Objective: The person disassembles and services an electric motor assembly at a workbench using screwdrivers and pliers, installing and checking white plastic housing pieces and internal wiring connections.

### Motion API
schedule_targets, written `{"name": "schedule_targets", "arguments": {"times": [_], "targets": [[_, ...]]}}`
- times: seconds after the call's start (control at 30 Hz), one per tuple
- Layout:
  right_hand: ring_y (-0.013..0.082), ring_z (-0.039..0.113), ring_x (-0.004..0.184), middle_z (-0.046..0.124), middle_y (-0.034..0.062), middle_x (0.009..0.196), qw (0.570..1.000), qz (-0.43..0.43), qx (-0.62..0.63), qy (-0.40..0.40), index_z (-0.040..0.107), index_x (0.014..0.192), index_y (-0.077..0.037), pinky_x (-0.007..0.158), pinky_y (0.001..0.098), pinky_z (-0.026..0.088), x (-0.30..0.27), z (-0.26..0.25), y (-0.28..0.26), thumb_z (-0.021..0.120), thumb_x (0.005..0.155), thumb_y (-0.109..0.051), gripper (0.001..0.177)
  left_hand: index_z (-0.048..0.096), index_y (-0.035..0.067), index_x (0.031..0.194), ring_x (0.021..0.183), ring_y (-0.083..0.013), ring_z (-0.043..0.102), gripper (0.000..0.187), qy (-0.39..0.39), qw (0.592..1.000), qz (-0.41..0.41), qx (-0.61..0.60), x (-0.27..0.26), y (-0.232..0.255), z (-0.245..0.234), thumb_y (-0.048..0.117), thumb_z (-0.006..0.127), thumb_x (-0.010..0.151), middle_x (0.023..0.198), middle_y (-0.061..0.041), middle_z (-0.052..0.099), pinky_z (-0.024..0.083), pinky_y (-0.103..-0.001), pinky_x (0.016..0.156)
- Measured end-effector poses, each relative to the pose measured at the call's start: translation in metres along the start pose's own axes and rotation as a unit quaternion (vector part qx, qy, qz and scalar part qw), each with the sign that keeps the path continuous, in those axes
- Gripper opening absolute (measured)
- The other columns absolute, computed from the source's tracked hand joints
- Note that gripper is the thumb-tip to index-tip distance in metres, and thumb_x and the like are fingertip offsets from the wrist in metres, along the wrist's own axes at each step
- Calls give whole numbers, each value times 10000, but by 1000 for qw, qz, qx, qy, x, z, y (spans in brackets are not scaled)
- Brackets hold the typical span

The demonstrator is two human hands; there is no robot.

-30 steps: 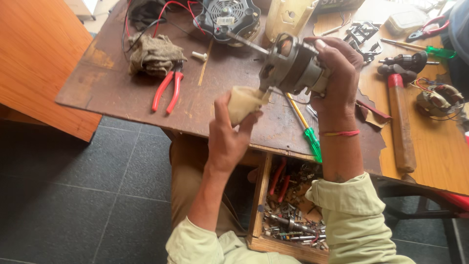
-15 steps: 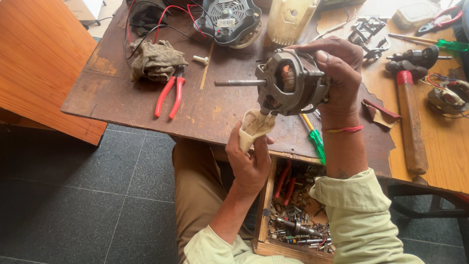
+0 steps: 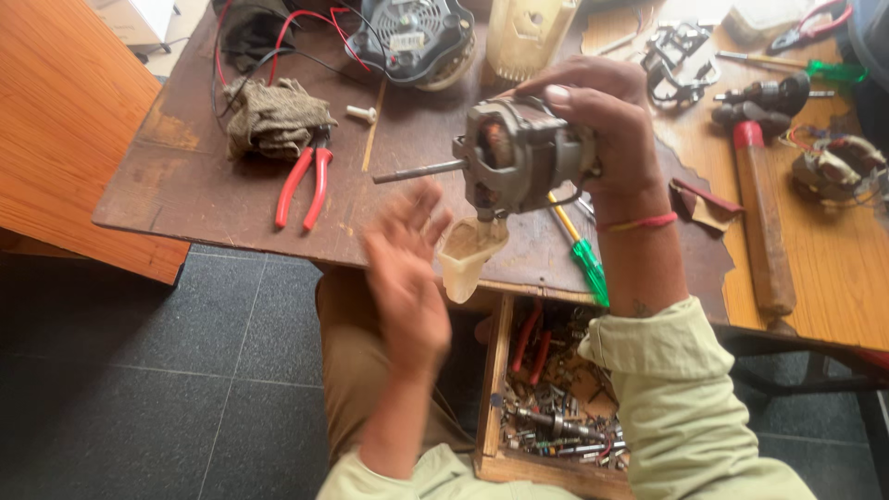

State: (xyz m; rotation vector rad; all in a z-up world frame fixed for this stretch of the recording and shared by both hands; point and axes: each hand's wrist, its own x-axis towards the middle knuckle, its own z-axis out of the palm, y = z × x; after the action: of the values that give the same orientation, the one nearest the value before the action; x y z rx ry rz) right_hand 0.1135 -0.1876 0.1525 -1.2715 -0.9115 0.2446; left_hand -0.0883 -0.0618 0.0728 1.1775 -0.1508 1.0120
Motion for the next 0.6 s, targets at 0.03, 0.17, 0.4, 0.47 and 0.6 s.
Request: {"name": "schedule_targets", "arguments": {"times": [0.03, 0.17, 0.4, 0.47, 0.6], "targets": [[229, 715, 844, 753, 187, 980, 1000, 15, 16, -6, 765, 1077, 89, 812, 292, 573, 1, 3, 2, 668, 845, -218, 397, 383, -6, 1451, 1369, -263, 583, 701, -15, 993, -85, -76, 10, 0, -10, 510, 624, 1043, 1458, -189, 538, 503, -432, 1178], [208, 711, 819, 757, 157, 970, 996, 62, 65, -26, 758, 1071, 75, 786, 290, 573, 6, 26, 8, 702, 824, -195, 370, 416, -44, 1419, 1078, -247, 575, 737, -97, 907, -301, -279, 31, -9, -26, 483, 722, 1005, 1195, -164, 534, 503, -394, 938], [182, 693, 969, 726, 144, 1115, 990, 92, -77, -76, 696, 1328, 14, 841, 274, 557, 18, 45, 17, 721, 948, -402, 564, 441, 78, 1435, 1249, -238, 611, 787, -32, 929, -284, -235, 31, -4, -11, 487, 816, 877, 1348, -139, 563, 541, -387, 1120], [171, 656, 1059, 651, 145, 1175, 986, 88, -78, -118, 616, 1487, -33, 915, 299, 548, 21, 43, 14, 623, 1026, -503, 659, 448, 61, 1451, 1271, -260, 614, 788, -31, 927, -278, -248, 33, 2, -6, 508, 791, 900, 1387, -155, 567, 550, -412, 1126], [146, 709, 1118, 691, 136, 1278, 985, 131, -41, -103, 389, 1578, -103, 1096, 266, 483, 9, 34, 11, 405, 1024, -704, 818, 435, 55, 1526, 1282, -328, 614, 784, 16, 901, -298, -316, 32, 2, -3, 515, 706, 952, 1436, -187, 570, 531, -445, 1113]]}}
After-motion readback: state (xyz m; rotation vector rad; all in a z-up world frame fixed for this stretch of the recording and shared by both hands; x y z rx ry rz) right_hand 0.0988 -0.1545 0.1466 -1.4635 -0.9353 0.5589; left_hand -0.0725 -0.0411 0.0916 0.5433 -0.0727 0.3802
